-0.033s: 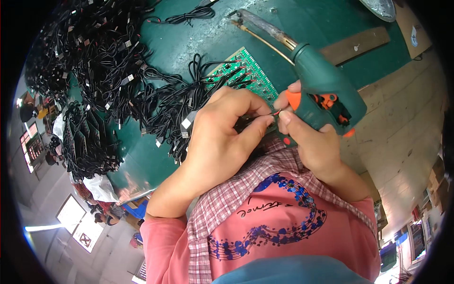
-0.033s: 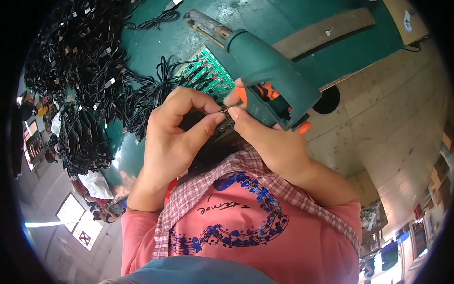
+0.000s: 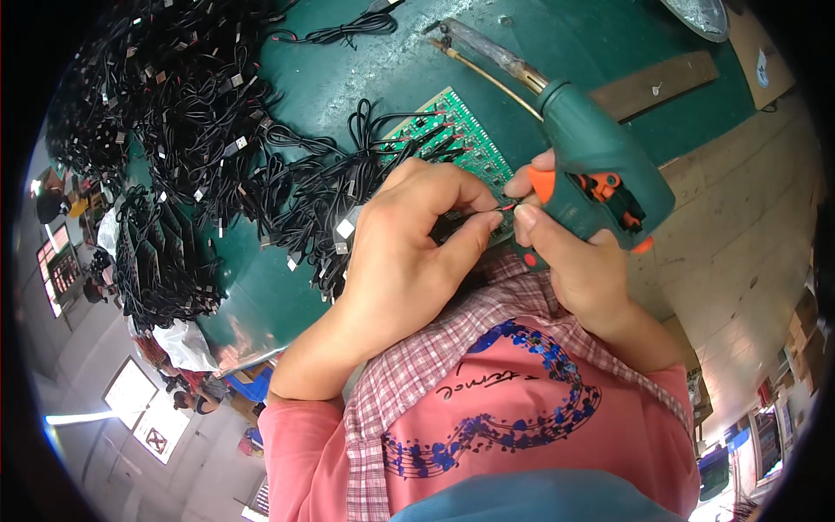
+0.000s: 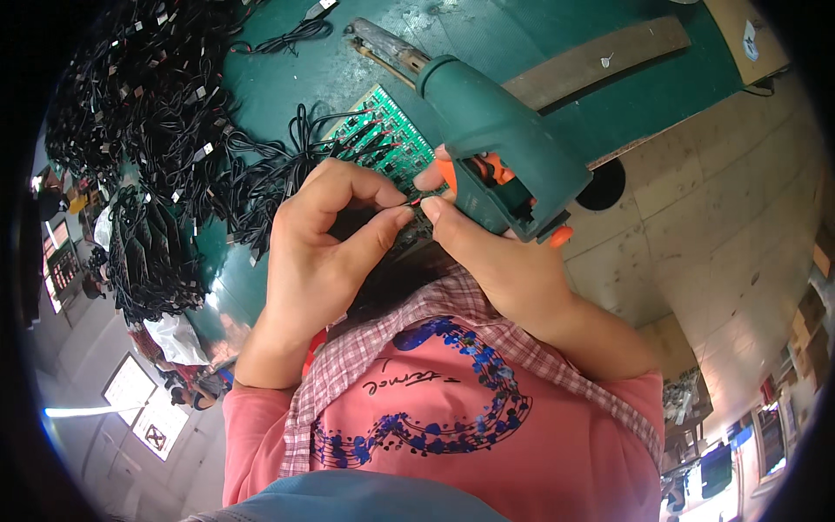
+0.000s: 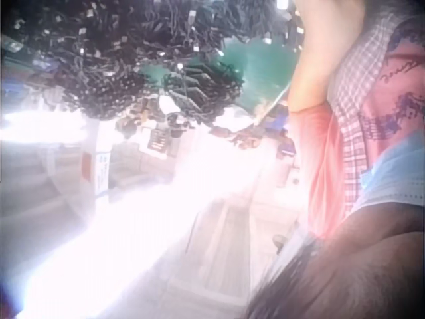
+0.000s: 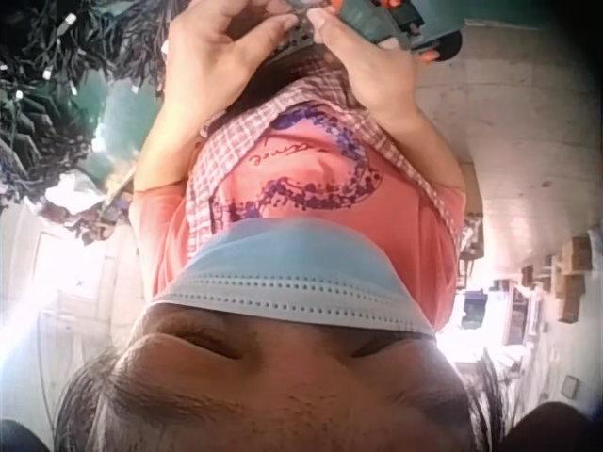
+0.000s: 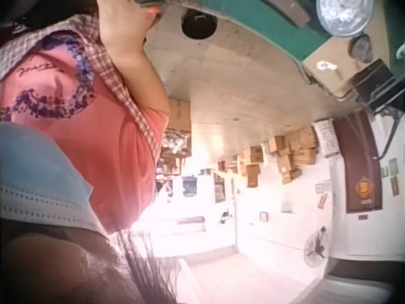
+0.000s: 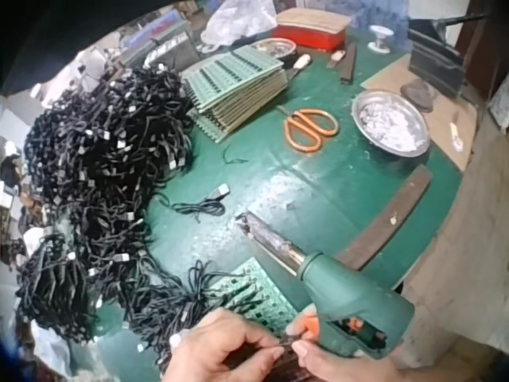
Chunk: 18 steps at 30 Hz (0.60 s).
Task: The person positions wires from USB cables onto a circuit board and solders them to the board using a soldering iron.
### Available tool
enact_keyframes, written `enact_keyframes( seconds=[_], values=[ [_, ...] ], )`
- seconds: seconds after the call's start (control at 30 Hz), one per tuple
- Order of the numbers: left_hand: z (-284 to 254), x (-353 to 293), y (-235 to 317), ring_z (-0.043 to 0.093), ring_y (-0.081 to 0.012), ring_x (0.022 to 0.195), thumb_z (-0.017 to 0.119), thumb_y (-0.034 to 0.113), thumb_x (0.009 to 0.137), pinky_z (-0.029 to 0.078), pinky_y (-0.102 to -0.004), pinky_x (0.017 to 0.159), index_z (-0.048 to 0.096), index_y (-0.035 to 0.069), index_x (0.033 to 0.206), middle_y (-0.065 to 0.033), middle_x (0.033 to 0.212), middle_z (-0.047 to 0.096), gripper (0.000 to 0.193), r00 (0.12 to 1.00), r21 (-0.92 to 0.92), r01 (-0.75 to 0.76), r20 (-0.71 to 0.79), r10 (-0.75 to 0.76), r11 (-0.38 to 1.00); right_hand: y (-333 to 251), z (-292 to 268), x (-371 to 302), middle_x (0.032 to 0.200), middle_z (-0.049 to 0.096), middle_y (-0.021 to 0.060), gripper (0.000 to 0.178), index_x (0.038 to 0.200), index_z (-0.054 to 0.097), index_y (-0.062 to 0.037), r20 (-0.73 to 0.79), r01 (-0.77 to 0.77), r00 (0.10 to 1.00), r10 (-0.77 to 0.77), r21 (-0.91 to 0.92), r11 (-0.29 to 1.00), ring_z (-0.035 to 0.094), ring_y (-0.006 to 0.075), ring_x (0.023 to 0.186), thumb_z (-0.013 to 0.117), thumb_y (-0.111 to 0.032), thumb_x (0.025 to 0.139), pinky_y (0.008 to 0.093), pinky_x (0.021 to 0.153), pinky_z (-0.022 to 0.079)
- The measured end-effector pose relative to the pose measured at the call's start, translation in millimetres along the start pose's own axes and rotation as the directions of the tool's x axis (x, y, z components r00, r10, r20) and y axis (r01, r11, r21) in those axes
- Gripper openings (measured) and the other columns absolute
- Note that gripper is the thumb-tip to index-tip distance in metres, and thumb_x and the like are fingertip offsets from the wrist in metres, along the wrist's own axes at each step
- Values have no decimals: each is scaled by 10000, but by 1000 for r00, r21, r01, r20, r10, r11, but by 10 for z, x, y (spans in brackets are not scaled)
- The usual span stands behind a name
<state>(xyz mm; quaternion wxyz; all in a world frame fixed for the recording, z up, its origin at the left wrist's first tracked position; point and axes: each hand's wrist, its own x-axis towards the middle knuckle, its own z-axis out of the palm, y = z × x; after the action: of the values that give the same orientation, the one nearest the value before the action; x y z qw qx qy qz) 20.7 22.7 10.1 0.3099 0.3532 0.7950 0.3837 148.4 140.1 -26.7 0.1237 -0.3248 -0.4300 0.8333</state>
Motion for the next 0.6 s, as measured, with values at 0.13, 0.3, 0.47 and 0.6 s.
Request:
enact_keyframes(
  seconds=[0.13,0.3,0.47,0.6],
  values=[
    [34,-22,-7,588,-262,740,728,28,757,478,-367,664,636,32,811,-72,760,636,107,998,-8,-2,-61,2,1000,56,-72,45,962,602,82,400,1249,470,-28,121,128,987,-108,-171,977,560,91,763,595,72,883,226,643,481],
    [62,-80,-17,578,-107,741,729,10,820,466,-243,688,624,1,877,-38,826,625,120,993,-114,118,-5,-119,986,35,-45,24,978,617,23,278,1175,556,0,97,107,990,-97,-103,989,568,65,858,608,40,905,224,719,473],
    [125,-131,63,564,-81,743,704,-5,852,458,-220,677,604,-8,906,-27,833,611,114,989,-174,119,-70,-132,978,31,26,-9,976,610,22,311,1205,537,-11,28,10,1000,-12,65,998,560,53,832,616,29,907,209,690,472],
    [172,-162,75,556,-77,740,694,-15,855,443,-216,659,597,-7,904,-21,827,597,109,985,-207,48,-151,-81,977,62,3,-48,990,605,23,307,1199,535,-18,59,-43,998,38,100,994,557,39,805,627,13,908,200,664,474]
  ],
)
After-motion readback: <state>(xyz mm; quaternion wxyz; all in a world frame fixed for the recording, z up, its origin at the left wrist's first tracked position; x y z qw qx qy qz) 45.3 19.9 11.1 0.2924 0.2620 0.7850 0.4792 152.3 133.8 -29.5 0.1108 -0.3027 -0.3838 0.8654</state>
